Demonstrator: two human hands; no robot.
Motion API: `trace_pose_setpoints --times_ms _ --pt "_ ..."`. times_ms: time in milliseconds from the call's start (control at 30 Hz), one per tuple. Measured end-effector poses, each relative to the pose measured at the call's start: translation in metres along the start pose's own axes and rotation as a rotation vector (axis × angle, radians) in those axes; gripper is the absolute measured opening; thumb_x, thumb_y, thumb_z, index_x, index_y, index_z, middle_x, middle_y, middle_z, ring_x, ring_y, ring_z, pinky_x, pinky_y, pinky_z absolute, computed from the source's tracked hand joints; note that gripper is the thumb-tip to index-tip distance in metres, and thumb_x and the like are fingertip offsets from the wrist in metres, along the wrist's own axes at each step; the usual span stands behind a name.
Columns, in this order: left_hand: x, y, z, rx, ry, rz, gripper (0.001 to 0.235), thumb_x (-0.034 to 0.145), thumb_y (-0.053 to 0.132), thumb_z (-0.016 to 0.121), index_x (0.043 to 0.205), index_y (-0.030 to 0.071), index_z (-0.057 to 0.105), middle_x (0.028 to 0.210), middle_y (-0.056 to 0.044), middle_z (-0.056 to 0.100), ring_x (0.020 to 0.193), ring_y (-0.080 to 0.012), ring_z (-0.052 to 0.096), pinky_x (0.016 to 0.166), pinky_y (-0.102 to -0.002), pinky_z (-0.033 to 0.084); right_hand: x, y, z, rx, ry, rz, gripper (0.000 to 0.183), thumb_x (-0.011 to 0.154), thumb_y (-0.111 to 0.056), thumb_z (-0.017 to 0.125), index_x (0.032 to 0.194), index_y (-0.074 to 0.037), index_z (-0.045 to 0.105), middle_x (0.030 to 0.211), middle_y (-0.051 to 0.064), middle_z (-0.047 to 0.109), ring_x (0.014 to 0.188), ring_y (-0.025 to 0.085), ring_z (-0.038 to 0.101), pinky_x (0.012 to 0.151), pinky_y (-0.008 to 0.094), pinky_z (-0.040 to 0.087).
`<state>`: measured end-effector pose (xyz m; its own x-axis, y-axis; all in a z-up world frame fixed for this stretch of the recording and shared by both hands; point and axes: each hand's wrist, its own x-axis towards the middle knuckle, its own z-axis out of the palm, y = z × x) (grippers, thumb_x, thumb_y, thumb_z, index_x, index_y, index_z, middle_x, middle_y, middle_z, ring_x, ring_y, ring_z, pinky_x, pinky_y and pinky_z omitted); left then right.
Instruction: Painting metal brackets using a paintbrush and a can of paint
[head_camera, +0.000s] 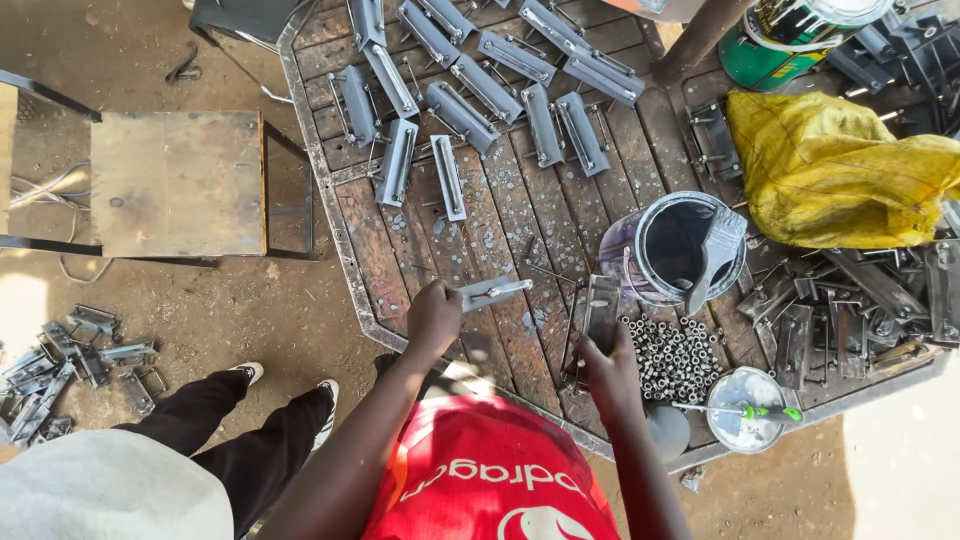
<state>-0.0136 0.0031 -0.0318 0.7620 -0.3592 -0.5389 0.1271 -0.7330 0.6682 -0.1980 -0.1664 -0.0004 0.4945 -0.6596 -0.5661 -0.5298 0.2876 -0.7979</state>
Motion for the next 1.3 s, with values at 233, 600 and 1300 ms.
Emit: trace_pose_setpoints --times_ms 233,600,1300 --pt "0.013 -0.003 -0.001 0.209 0.066 -0.058 0.035 0.099 0.023 0.045 0.103 -0.005 0.065 0.099 -0.032 0.069 0.105 -0.0522 0.067 0.088 -0.063 0.052 0.012 0.002 0.01 -0.063 -0.075 0.068 0.038 0.093 -0.022 0.069 0.122 -0.007 0.052 0.097 0.024 0.067 0.081 0.034 0.068 0.061 0.044 0.058" --pt "0.062 -0.025 0.015 0.424 -0.043 -0.202 0.045 0.096 0.037 0.043 0.115 0.008 0.072 0.106 -0.023 0.074 0.108 -0.0439 0.071 0.087 -0.057 0.058 0.023 -0.034 0.025 0.301 0.01 -0.239 0.042 0.096 -0.032 0.07 0.125 -0.015 0.044 0.106 0.018 0.059 0.088 0.029 0.066 0.077 0.049 0.064" --pt "0.051 -0.02 -0.004 0.422 -0.064 -0.139 0.034 0.098 0.031 0.049 0.113 0.009 0.07 0.106 -0.022 0.075 0.109 -0.0456 0.07 0.09 -0.057 0.057 0.01 -0.085 0.051 -0.014 -0.029 -0.279 0.033 0.102 -0.018 0.063 0.127 -0.009 0.044 0.107 0.021 0.064 0.099 0.037 0.063 0.088 0.049 0.054"
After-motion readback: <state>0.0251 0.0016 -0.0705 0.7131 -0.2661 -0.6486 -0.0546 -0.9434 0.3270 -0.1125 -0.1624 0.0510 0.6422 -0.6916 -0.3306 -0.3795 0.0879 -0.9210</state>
